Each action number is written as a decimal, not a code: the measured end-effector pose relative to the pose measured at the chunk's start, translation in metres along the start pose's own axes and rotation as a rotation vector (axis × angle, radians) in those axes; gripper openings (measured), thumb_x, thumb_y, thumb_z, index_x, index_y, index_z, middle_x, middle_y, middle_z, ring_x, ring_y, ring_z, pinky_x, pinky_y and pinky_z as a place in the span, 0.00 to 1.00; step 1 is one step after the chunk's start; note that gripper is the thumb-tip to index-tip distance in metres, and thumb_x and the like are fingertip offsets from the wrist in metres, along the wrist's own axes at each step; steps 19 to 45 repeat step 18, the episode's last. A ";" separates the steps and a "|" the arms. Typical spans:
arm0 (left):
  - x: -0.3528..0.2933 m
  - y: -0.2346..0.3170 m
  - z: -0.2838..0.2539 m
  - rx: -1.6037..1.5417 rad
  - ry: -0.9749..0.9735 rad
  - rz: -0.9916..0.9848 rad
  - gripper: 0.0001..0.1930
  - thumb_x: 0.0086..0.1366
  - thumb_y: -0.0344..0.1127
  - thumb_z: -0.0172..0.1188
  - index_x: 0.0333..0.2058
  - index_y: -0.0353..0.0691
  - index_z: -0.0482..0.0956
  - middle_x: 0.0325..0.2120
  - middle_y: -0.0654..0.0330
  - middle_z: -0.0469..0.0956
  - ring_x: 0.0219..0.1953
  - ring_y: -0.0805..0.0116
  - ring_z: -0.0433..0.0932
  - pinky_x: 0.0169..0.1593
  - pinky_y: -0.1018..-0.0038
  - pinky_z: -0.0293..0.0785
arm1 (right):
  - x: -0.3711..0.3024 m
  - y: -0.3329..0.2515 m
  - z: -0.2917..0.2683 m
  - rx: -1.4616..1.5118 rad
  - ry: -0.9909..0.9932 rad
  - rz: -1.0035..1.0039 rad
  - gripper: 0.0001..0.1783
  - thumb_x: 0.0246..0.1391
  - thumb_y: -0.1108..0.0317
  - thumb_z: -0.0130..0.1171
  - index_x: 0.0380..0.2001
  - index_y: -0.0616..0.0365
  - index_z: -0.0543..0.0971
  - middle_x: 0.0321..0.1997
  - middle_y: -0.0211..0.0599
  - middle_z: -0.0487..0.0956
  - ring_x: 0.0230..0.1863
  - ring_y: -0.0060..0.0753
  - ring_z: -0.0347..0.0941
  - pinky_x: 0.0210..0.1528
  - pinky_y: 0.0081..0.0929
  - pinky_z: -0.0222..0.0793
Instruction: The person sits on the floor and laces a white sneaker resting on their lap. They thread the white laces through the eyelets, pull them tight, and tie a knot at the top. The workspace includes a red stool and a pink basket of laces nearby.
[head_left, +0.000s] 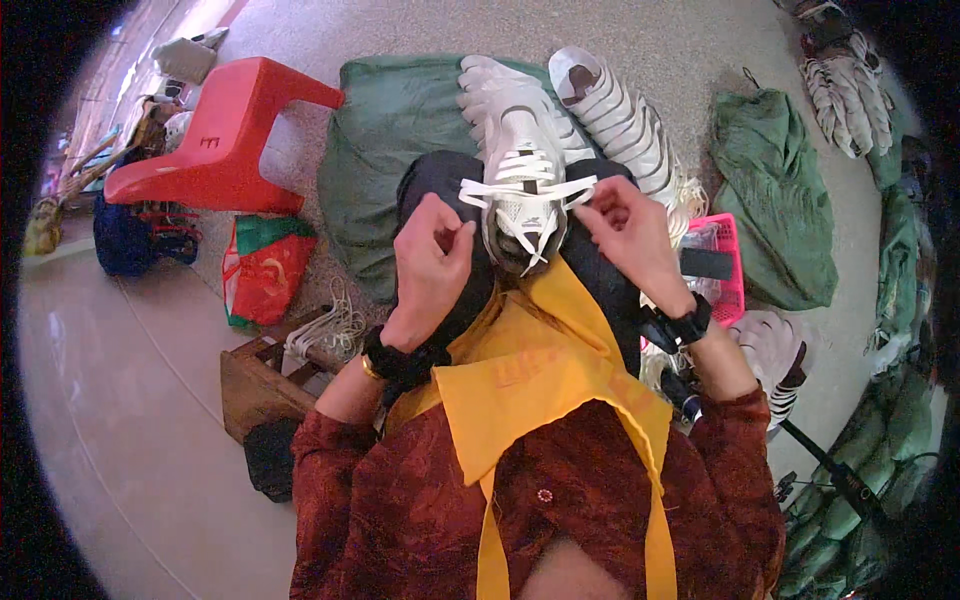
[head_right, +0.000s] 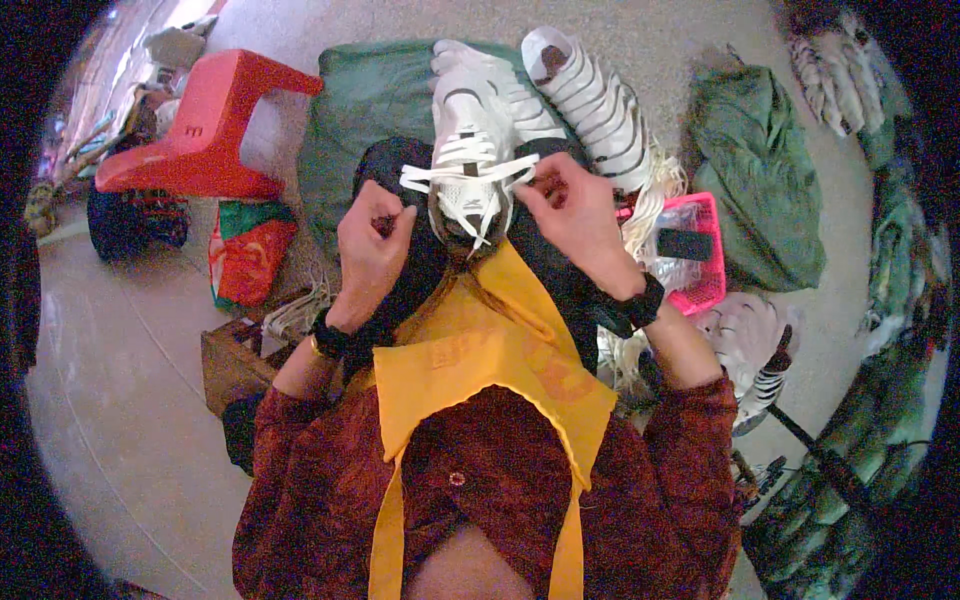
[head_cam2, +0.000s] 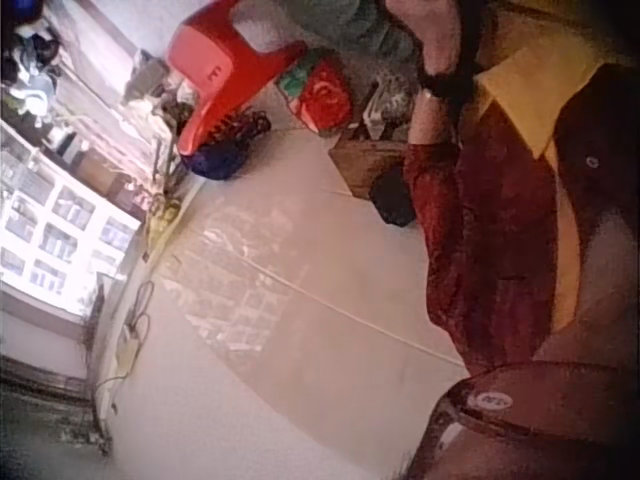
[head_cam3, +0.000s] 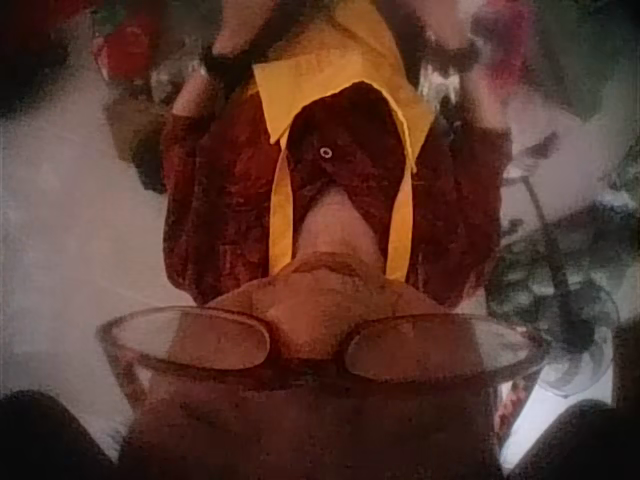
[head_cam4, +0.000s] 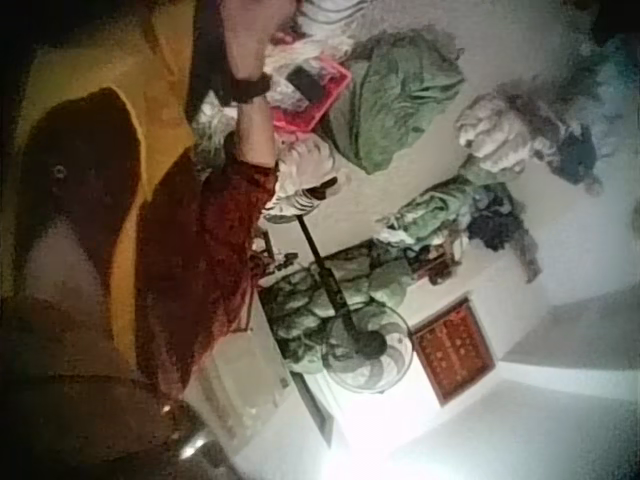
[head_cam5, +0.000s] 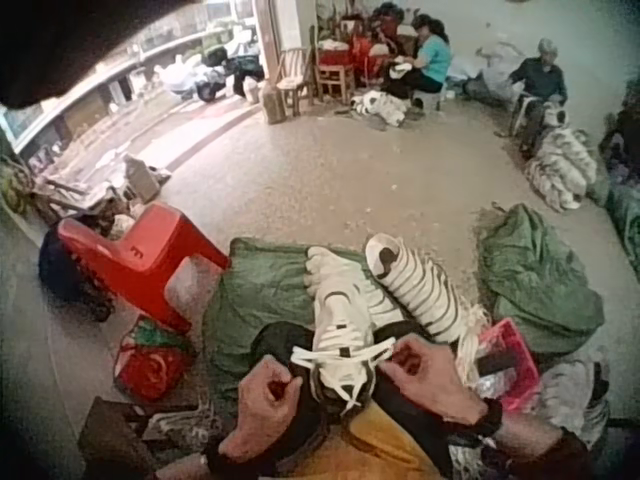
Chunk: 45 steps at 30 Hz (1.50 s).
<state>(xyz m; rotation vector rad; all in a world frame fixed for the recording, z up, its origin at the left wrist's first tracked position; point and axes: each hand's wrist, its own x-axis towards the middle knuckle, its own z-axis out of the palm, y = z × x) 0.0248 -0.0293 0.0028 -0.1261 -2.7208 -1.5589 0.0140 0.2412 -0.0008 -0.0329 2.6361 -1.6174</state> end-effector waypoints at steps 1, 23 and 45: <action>-0.002 0.002 0.001 0.019 -0.037 0.020 0.09 0.60 0.23 0.66 0.33 0.37 0.71 0.25 0.60 0.73 0.29 0.72 0.77 0.35 0.73 0.73 | -0.001 -0.002 0.002 -0.138 -0.017 -0.087 0.16 0.55 0.63 0.70 0.37 0.63 0.76 0.26 0.39 0.81 0.22 0.28 0.78 0.25 0.27 0.74; 0.002 0.027 0.005 0.383 -0.161 0.486 0.19 0.53 0.37 0.71 0.41 0.43 0.74 0.34 0.54 0.78 0.41 0.53 0.76 0.51 0.59 0.65 | 0.031 -0.032 -0.008 0.236 -0.101 0.076 0.21 0.52 0.54 0.72 0.44 0.55 0.82 0.29 0.35 0.86 0.28 0.35 0.83 0.34 0.31 0.78; 0.002 0.027 0.005 0.383 -0.161 0.486 0.19 0.53 0.37 0.71 0.41 0.43 0.74 0.34 0.54 0.78 0.41 0.53 0.76 0.51 0.59 0.65 | 0.031 -0.032 -0.008 0.236 -0.101 0.076 0.21 0.52 0.54 0.72 0.44 0.55 0.82 0.29 0.35 0.86 0.28 0.35 0.83 0.34 0.31 0.78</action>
